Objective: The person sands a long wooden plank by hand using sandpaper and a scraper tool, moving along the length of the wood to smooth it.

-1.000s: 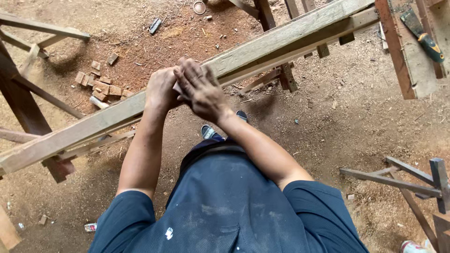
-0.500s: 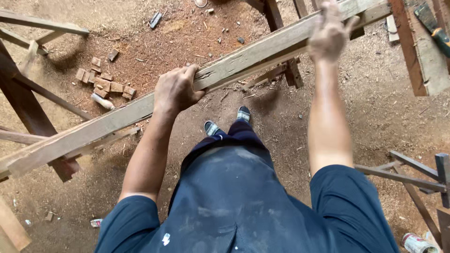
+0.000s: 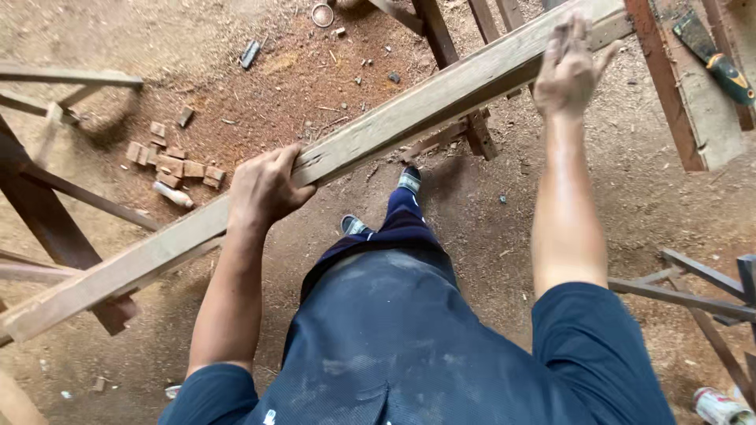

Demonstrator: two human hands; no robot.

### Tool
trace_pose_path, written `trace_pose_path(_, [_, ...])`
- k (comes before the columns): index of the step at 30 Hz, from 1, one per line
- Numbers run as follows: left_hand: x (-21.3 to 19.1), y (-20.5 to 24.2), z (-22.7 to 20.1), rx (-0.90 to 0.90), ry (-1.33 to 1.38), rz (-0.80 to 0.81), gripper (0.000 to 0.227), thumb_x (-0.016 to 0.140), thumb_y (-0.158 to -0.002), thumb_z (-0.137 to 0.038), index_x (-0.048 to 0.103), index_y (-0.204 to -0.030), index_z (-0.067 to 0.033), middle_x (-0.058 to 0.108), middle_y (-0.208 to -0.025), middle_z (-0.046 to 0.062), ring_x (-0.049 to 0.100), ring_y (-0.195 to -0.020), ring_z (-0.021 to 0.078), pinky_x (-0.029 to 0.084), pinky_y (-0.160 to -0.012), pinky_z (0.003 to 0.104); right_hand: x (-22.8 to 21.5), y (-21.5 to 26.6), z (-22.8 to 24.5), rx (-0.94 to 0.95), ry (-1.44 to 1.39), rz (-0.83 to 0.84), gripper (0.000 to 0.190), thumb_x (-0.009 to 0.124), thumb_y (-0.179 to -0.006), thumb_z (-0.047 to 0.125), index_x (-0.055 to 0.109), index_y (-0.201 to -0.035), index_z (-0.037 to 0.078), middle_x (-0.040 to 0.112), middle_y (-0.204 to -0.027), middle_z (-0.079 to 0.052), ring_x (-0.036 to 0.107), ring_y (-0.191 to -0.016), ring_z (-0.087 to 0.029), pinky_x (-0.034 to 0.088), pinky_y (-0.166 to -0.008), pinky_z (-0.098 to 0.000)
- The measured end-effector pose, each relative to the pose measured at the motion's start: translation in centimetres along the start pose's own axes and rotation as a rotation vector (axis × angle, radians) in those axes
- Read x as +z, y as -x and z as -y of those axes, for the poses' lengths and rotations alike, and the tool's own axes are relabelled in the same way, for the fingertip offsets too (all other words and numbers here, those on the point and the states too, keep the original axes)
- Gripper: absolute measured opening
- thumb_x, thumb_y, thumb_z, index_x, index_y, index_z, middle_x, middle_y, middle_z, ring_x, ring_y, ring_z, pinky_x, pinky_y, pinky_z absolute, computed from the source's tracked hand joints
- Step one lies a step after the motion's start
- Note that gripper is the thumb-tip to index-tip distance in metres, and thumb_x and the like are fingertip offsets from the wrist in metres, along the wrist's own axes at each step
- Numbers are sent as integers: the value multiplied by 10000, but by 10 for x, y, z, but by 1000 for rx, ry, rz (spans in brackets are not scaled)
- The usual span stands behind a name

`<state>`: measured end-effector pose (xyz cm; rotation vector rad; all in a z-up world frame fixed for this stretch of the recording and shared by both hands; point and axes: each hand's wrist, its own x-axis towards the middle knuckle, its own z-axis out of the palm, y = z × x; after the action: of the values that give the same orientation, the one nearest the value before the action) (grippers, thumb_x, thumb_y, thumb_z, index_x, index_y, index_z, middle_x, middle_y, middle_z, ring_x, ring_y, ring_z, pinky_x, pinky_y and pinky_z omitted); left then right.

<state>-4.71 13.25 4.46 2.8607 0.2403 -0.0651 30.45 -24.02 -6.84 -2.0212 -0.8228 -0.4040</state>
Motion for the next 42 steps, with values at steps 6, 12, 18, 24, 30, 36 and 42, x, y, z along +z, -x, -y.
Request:
trace_pose_path(6, [8, -4, 4, 33, -55, 0, 675, 896, -682, -454, 685, -1198, -74, 770, -1006, 127, 753, -888, 269, 613, -812, 387, 30, 8, 51, -94, 304, 167, 369, 342, -1190, 277, 392, -1441, 11, 378, -1325, -137, 352, -1222, -193, 192, -1006, -445])
trace_pose_path(12, [6, 1, -6, 93, -37, -92, 696, 878, -710, -537, 686, -1160, -42, 765, -985, 117, 752, -896, 264, 610, -818, 386, -35, -13, -36, 61, 314, 153, 395, 296, -1229, 299, 306, -1531, 45, 262, -1513, -111, 210, -1418, -193, -5, -1132, -488])
trace_pose_path(18, [-9, -32, -38, -32, -203, 50, 838, 768, -605, -777, 683, -1028, -59, 735, -855, 92, 738, -801, 246, 607, -731, 394, -37, 3, -50, 90, 588, 210, 429, 250, -1267, 321, 219, -1621, 79, 145, -1701, -85, 69, -1613, -192, -202, -1257, -531])
trace_pose_path(24, [9, -123, -97, -210, -244, 357, 1015, 609, -655, -951, 638, -1128, -53, 667, -767, 49, 648, -629, 146, 565, -560, 315, -13, 4, 36, -62, 474, 293, 475, 332, -1193, 331, 455, -1572, 72, 306, -1687, -113, 183, -1599, -292, -116, -1269, -559])
trace_pose_path(30, [22, -139, -105, -252, -177, 253, 697, 666, -861, -573, 589, -1263, -9, 643, -749, 57, 609, -588, 177, 551, -474, 314, -1, 6, 91, -11, 378, 291, 493, 411, -1092, 296, 599, -1451, 16, 478, -1580, -118, 320, -1531, -277, -41, -1276, -504])
trace_pose_path(36, [53, -118, -113, -191, -112, 25, 451, 672, -886, -441, 685, -1110, -50, 730, -828, 138, 698, -692, 255, 578, -653, 415, 17, 17, 108, -384, 221, 452, 370, 496, -1075, 163, 656, -1380, 28, 556, -1507, -171, 473, -1461, -301, 198, -1279, -453])
trace_pose_path(42, [63, -98, -112, -75, -143, -187, 184, 546, -977, -94, 707, -1055, -51, 758, -923, 137, 724, -813, 250, 571, -762, 391, -30, -22, -5, -178, 260, 69, 273, 482, -1145, 100, 542, -1397, 14, 614, -1424, -219, 639, -1356, -323, 501, -1207, -417])
